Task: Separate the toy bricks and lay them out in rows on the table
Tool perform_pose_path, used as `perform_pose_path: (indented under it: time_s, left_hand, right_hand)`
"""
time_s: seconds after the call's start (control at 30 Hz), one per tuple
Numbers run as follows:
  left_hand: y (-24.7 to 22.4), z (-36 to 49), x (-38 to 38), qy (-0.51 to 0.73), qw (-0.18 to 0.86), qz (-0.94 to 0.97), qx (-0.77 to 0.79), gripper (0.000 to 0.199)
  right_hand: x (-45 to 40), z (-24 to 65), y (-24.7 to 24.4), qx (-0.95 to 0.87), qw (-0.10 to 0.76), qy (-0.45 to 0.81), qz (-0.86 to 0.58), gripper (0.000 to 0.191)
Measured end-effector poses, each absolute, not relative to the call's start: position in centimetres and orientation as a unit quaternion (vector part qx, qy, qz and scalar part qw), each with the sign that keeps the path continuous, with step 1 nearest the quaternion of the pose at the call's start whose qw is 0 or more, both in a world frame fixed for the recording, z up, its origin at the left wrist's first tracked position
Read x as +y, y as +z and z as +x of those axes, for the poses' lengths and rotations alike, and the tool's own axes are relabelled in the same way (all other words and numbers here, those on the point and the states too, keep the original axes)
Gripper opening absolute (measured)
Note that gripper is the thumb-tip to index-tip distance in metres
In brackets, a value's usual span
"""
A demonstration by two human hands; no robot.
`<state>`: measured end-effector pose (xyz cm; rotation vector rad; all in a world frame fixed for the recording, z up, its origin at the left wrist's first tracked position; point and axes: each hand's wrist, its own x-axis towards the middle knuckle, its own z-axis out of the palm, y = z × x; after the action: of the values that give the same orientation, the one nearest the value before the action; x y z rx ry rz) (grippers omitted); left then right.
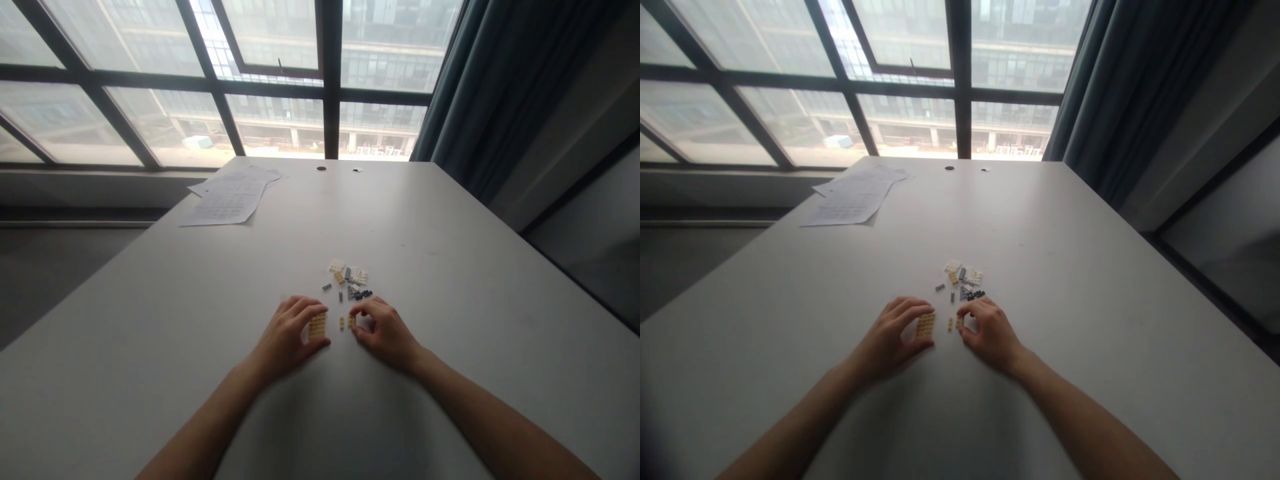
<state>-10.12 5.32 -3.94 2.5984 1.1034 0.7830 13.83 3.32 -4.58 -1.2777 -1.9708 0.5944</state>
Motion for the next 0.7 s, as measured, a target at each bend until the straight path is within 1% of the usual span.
perform_pose_path:
  time_s: [0.2, 0.33, 0.43, 0.6, 0.7]
  left_hand:
    - [-4.1, -8.6, 4.7, 0.233, 0.066, 0.911, 0.334, 0.04]
    - [-3.9, -8.5, 4.5, 0.216, 0.034, 0.921, 0.322, 0.04]
    - [-3.9, -8.4, 4.3, 0.202, 0.029, 0.926, 0.319, 0.038]
    - [-3.9, -7.9, 4.1, 0.189, 0.032, 0.93, 0.315, 0.039]
    - [-3.7, -8.0, 4.2, 0.208, 0.023, 0.927, 0.311, 0.037]
  right_hand:
    - [3.1, 13.8, -5.0, -0.77, 0.338, 0.224, -0.492, 0.03]
    - [3.2, 13.8, -4.9, -0.771, 0.337, 0.225, -0.492, 0.03]
    - [3.2, 13.8, -4.8, -0.77, 0.337, 0.223, -0.494, 0.029]
    - [3.3, 13.8, -4.8, -0.761, 0.358, 0.21, -0.499, 0.026]
    - [3.3, 13.5, -4.9, -0.756, 0.376, 0.206, -0.494, 0.026]
